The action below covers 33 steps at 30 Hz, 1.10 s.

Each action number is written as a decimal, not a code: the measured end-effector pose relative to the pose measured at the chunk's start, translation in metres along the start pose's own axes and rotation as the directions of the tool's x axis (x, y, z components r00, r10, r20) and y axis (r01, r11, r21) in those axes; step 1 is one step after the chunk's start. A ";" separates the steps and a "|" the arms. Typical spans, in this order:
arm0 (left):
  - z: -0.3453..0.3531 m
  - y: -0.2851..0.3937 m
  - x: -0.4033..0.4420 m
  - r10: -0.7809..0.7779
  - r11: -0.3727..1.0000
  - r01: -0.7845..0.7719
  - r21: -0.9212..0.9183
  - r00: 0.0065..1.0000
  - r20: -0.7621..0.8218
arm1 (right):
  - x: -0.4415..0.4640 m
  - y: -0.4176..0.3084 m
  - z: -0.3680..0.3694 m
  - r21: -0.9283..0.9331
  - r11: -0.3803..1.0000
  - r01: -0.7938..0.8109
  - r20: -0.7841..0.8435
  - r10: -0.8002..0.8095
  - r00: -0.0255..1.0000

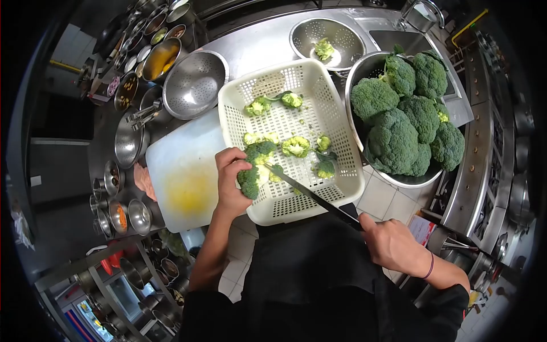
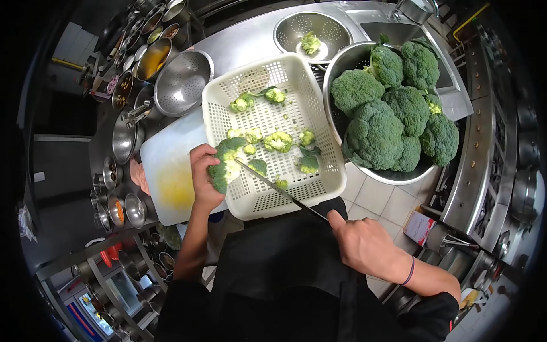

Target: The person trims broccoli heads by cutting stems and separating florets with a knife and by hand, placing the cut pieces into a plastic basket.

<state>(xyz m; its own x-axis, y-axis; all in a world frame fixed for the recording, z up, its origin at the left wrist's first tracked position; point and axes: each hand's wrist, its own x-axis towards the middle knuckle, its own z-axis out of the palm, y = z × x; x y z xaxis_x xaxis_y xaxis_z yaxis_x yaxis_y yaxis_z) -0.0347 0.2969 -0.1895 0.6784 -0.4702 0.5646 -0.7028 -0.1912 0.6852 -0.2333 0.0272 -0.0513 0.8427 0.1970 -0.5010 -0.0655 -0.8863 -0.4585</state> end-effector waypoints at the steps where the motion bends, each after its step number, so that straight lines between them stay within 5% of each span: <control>1: -0.002 0.005 0.007 0.027 0.998 -0.031 0.051 0.997 0.075 | 0.003 0.002 0.002 0.032 0.999 -0.002 -0.004 0.002 1.000; 2: -0.002 0.005 0.009 0.028 0.998 -0.032 0.050 0.997 0.076 | 0.008 0.005 0.005 0.033 0.999 -0.004 -0.004 0.004 1.000; 5: 0.006 0.006 0.013 0.146 0.984 -0.177 0.033 0.888 0.436 | 0.039 0.018 0.019 0.098 0.995 0.015 -0.012 -0.014 1.000; 6: 0.013 0.019 0.018 0.152 0.983 -0.183 0.029 0.886 0.437 | 0.056 0.020 0.028 0.045 0.999 0.002 0.043 -0.004 0.999; 8: 0.025 0.053 0.031 0.402 0.910 -0.395 -0.124 0.772 0.493 | 0.072 0.022 0.046 -0.004 1.000 -0.021 0.089 0.022 0.996; 10: 0.018 0.032 0.035 0.384 0.903 -0.429 0.002 0.811 0.441 | 0.083 0.027 0.048 -0.009 0.999 -0.037 0.047 0.038 0.998; 12: 0.004 0.006 0.037 -0.134 0.981 0.154 -0.117 0.977 0.168 | 0.076 0.036 0.041 0.047 0.997 -0.062 -0.023 0.063 0.998; 14: -0.008 -0.019 0.022 -0.546 0.612 0.575 -0.543 0.804 0.236 | 0.069 0.048 0.034 0.201 0.978 -0.058 -0.123 0.083 0.989; 16: -0.005 -0.021 0.012 -0.617 0.343 0.525 -0.779 0.751 0.234 | 0.059 0.036 0.020 0.259 0.962 -0.089 -0.113 0.122 0.986; 18: 0.002 -0.024 0.002 -0.634 0.308 0.505 -0.807 0.741 0.222 | 0.046 0.027 0.011 0.314 0.938 -0.149 -0.094 0.187 0.978; 20: 0.010 -0.027 -0.003 -0.642 0.266 0.493 -0.828 0.732 0.230 | 0.040 0.013 0.011 0.678 0.721 -0.143 -0.029 0.220 0.975; 21: 0.013 -0.028 -0.003 -0.664 0.219 0.497 -0.840 0.706 0.245 | 0.040 0.009 0.013 0.713 0.696 -0.086 -0.051 0.175 0.983; 24: 0.017 -0.031 -0.007 -0.670 0.175 0.498 -0.849 0.692 0.269 | 0.056 0.020 0.028 0.605 0.795 -0.042 -0.084 0.116 0.990; 26: 0.011 -0.033 -0.009 -0.667 0.051 0.454 -0.889 0.678 0.308 | 0.058 0.032 0.041 0.560 0.826 -0.067 -0.175 0.198 0.965; 28: 0.008 -0.033 -0.011 -0.682 0.079 0.425 -0.902 0.682 0.262 | 0.057 0.042 0.041 0.537 0.837 -0.104 -0.239 0.270 0.933; 30: 0.005 -0.031 -0.015 -0.695 -0.071 0.343 -0.937 0.657 0.293 | 0.049 0.035 0.039 0.563 0.819 -0.109 -0.221 0.276 0.935; 32: 0.010 -0.034 -0.017 -0.684 -0.115 0.279 -0.953 0.674 0.280 | 0.044 0.030 0.038 0.353 0.933 -0.072 -0.283 0.180 0.942; 33: 0.010 -0.032 -0.014 -0.622 -0.260 0.249 -0.933 0.695 0.359 | 0.043 0.022 0.033 0.259 0.964 -0.050 -0.310 0.132 0.941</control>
<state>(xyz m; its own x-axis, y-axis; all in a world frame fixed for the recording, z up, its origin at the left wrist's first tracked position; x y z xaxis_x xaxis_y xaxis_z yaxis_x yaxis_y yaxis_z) -0.0238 0.3013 -0.2245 0.8323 -0.5173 -0.1992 0.5515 0.7364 0.3918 -0.2163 0.0304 -0.1073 0.9504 -0.0617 -0.3047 -0.2438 -0.7559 -0.6076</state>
